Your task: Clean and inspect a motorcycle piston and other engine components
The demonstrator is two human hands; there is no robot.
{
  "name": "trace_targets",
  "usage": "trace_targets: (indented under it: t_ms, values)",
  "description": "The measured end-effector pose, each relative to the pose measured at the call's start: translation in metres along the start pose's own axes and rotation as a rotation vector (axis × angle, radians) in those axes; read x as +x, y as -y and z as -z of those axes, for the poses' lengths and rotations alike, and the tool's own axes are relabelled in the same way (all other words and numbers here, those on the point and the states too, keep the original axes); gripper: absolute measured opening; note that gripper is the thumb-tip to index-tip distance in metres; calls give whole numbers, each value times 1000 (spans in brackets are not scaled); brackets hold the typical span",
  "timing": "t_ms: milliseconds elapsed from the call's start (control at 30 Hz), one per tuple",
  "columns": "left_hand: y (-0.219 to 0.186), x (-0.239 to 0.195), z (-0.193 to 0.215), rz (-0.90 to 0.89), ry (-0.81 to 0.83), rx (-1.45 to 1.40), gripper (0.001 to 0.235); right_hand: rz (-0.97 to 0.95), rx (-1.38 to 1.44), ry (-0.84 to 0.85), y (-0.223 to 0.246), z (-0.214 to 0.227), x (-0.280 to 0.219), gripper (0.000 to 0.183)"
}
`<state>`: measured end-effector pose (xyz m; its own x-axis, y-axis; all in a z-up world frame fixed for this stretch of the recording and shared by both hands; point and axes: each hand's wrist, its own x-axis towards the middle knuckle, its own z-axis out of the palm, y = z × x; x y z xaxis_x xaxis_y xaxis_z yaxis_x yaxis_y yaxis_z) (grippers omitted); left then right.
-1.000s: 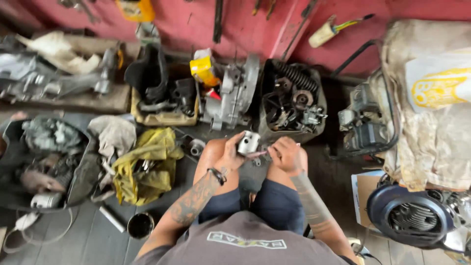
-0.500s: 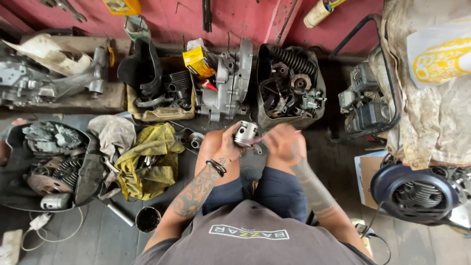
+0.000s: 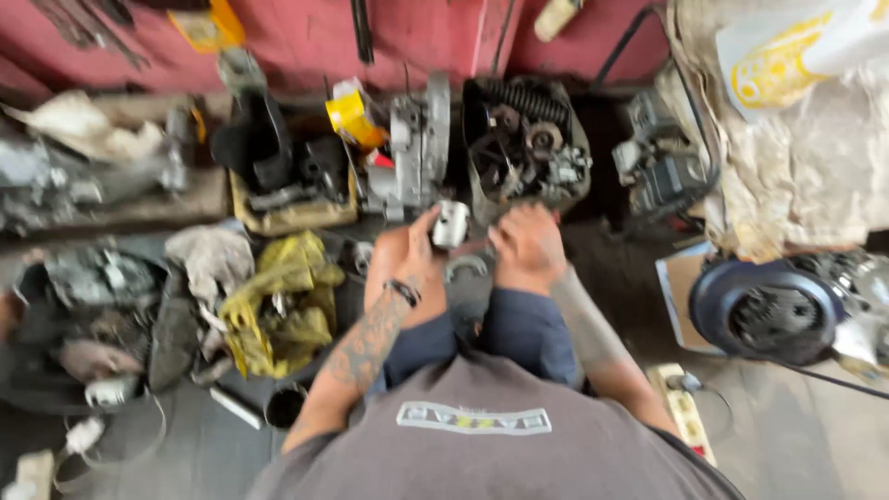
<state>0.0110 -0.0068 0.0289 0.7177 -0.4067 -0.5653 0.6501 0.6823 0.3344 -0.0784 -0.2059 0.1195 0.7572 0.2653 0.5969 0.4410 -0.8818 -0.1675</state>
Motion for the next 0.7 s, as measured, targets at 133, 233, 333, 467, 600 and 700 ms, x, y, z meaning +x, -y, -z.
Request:
trace_targets:
  t_ms: [133,233,333,467,600,700]
  values:
    - [19,46,52,-97,27,36,50,-89,-169,-83,-33,12,9,33]
    - [1,-24,-11,-87,30,11,46,-238,-267,-146,-16,11,17,26]
    - [-4,-51,-39,-36,62,-49,43,-122,-220,-225,1,1,34,26]
    - [10,-133,-66,-17,97,-177,40,148,103,-292,19,9,22,31]
    - [21,-171,-76,-119,105,-190,36,111,-20,-270,-5,7,-10,21]
    - [45,-153,-44,-68,158,-131,43,-18,76,-207,37,56,-20,22]
